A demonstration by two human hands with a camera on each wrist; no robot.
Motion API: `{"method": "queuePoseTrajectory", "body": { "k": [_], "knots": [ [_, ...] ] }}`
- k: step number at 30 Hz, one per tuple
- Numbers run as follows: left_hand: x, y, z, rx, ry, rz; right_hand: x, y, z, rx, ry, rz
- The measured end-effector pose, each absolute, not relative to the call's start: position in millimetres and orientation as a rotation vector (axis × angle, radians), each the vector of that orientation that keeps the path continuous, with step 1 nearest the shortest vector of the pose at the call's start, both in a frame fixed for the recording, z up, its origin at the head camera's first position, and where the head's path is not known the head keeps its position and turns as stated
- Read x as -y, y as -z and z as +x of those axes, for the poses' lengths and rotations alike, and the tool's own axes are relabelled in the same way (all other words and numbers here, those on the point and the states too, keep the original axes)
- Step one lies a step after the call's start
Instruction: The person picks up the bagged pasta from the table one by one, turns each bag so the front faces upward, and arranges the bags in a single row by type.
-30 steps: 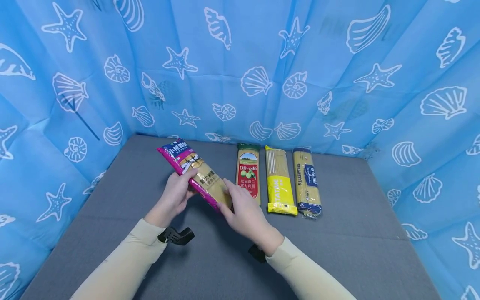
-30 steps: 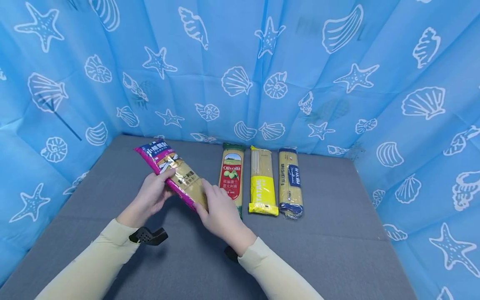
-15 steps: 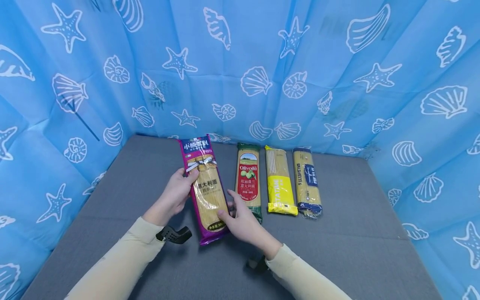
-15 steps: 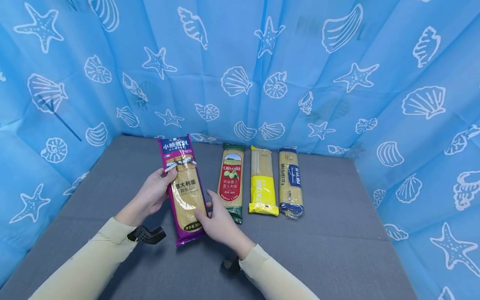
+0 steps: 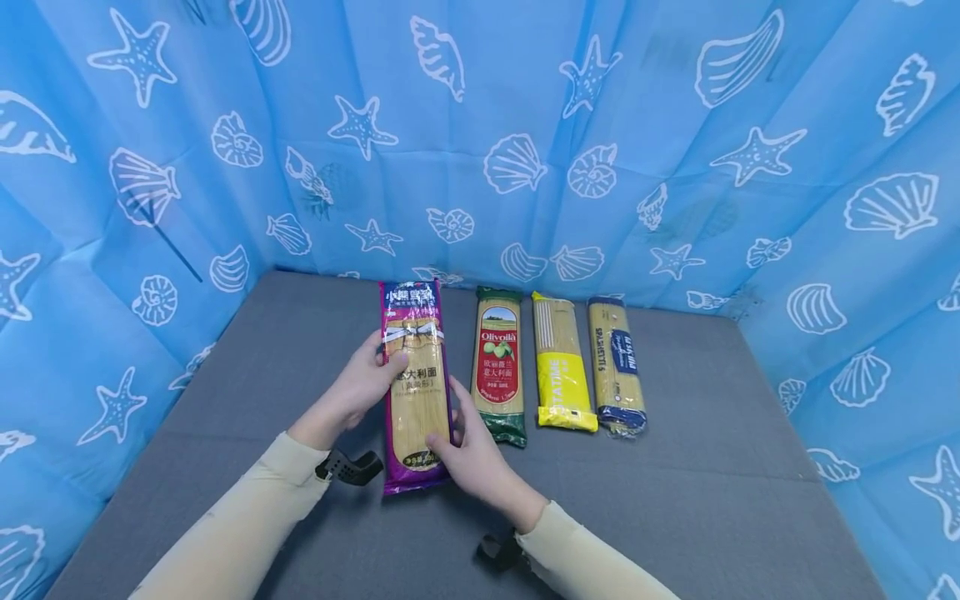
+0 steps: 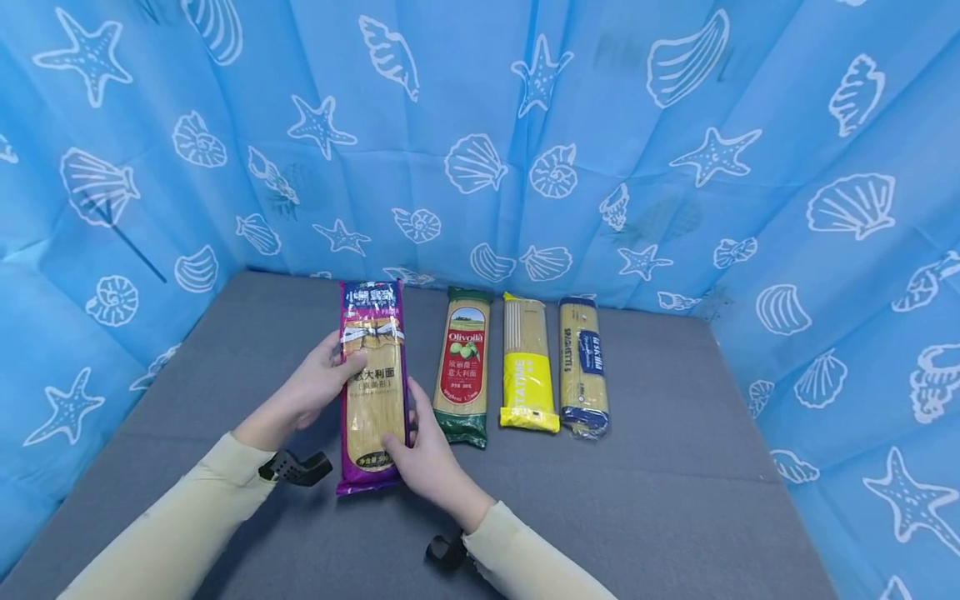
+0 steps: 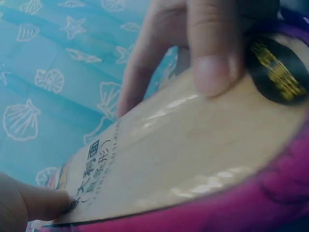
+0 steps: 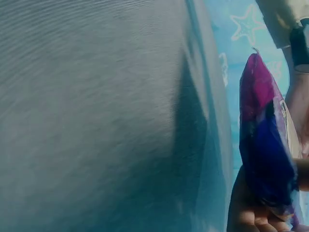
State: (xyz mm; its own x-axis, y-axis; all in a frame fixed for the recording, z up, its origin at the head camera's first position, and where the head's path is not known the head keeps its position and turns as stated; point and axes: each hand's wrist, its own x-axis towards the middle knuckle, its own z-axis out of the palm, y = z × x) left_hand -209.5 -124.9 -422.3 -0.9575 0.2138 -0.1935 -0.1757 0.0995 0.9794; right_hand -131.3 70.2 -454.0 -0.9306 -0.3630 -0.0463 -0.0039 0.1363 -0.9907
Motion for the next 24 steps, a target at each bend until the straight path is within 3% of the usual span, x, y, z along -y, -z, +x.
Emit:
{"method": "queuePoseTrajectory", "body": {
  "k": [8,16,24],
  "knots": [
    [126,430,-211,-2.184,-1.804,0.139,-65,457,-142,-2.175,1.892,-0.341],
    [133,450,-210,-2.265,-1.566,0.084,-58,432,-149,-2.170,1.955,-0.272],
    [135,469,-220,-2.191,-1.705,-0.007,-44,472,-177,-2.290,1.923,-0.165]
  ]
}}
